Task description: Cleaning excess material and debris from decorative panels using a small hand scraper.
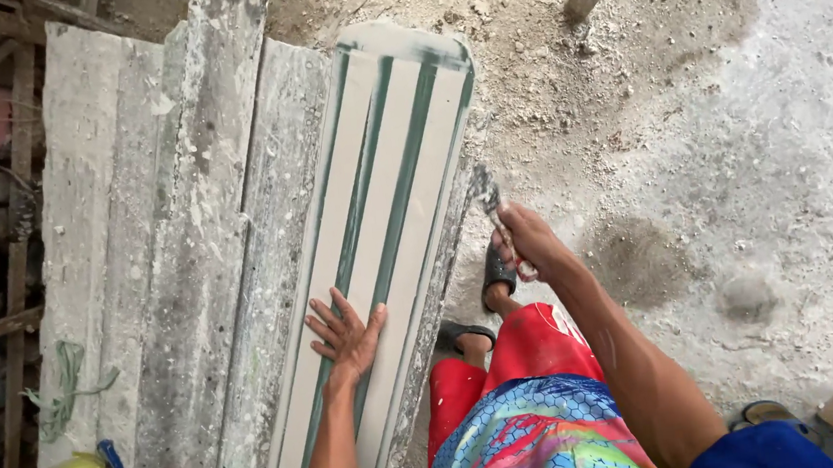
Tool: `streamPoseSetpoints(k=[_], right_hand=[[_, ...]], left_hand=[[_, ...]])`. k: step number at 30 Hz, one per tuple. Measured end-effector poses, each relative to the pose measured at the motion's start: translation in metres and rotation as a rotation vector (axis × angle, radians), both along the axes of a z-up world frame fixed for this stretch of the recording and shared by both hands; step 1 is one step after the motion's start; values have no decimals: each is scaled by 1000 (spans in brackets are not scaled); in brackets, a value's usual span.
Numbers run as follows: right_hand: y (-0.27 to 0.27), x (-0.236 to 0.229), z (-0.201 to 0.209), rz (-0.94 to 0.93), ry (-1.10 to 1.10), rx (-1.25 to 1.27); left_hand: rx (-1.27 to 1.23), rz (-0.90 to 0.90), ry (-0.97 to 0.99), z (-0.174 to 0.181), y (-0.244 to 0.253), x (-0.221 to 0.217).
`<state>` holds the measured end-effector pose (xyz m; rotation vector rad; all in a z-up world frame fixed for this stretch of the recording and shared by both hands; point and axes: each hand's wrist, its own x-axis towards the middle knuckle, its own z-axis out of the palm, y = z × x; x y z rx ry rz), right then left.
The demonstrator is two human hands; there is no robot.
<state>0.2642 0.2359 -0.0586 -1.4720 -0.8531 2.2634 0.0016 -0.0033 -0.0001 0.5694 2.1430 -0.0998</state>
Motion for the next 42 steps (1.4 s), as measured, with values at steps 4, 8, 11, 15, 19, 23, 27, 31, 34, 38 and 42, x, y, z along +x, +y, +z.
streamPoseSetpoints(k=[4, 8, 11, 15, 19, 23, 27, 31, 34, 38, 42], right_hand=[[30, -10, 11, -42, -6, -74], [16, 2, 21, -11, -36, -40], [-4, -2, 6, 17, -105, -21], [42, -27, 11, 48, -284, -15], [31, -21, 35, -99, -104, -14], [32, -19, 11, -36, -99, 4], [138, -46, 16, -14, -105, 96], [144, -19, 53, -203, 19, 88], [93, -2, 41, -30, -47, 130], [39, -3, 41, 49, -48, 10], [71, 14, 29, 257, -105, 33]], left_hand=[[-26, -11, 11, -6, -1, -6], [-10, -1, -10, -17, -7, -4], [-20, -21, 28, -19, -12, -6], [-81, -90, 116, -11, -15, 9], [-5, -38, 53, -20, -2, -6], [1, 2, -11, -22, -14, -4], [-13, -13, 38, -19, -5, -6], [-18, -15, 12, -13, -5, -3], [-9, -1, 3, -19, -8, -5], [-17, -14, 1, -21, -10, -4], [-22, -28, -19, -14, -11, -2]])
